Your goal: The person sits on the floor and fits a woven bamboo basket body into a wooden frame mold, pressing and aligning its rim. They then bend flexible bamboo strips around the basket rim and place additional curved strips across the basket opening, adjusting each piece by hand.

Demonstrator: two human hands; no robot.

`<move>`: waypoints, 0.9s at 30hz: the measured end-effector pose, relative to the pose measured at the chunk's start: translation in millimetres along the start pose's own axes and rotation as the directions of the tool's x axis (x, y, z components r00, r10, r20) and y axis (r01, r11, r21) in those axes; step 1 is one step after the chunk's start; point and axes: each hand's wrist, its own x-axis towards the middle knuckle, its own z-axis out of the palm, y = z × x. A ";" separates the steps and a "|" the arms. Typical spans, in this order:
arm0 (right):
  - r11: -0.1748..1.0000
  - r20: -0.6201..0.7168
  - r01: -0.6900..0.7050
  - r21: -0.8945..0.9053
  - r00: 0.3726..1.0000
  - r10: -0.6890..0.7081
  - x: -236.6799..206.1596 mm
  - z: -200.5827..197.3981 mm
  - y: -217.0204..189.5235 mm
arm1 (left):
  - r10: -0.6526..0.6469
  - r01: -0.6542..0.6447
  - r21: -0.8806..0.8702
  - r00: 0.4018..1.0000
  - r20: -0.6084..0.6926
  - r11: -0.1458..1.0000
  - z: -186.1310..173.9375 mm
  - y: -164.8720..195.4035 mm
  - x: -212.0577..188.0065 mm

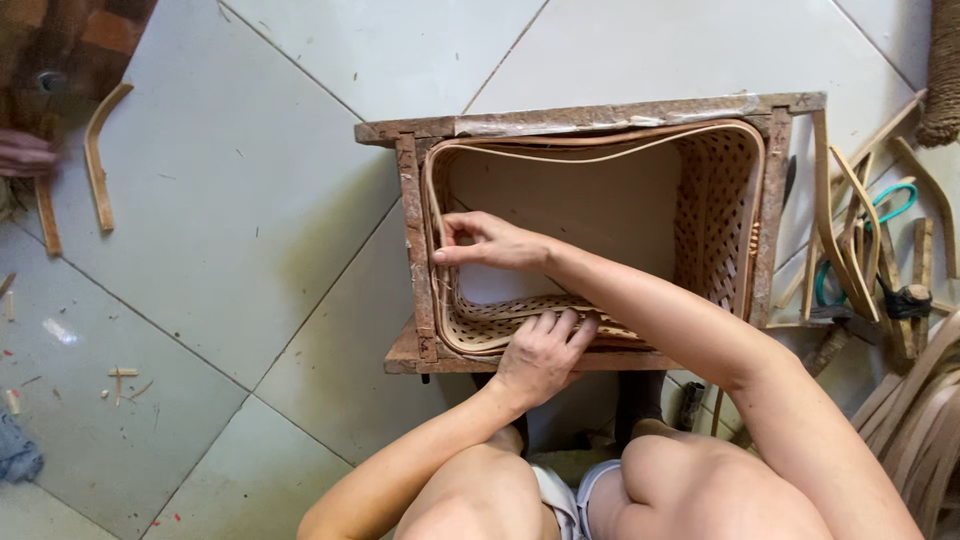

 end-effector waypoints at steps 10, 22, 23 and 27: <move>0.996 0.041 -0.057 0.073 0.998 0.054 2.2 -7.4 -5.7 | 0.038 -0.037 0.008 0.990 -0.133 0.999 11.7 -4.6 -2.3; 0.998 0.028 -0.062 0.027 0.998 0.062 0.6 -4.0 -20.6 | 0.011 -0.008 0.019 0.990 -0.144 1.000 17.6 -3.4 -4.6; 0.996 0.004 -0.091 -0.004 0.996 0.091 1.0 -3.5 -20.3 | 0.009 -0.009 0.004 0.991 -0.136 1.000 17.1 -3.6 -4.9; 0.999 -0.035 0.007 -0.044 0.999 -0.009 0.4 0.4 -18.1 | 0.041 -0.041 0.005 0.992 -0.122 0.999 16.0 -4.2 -5.9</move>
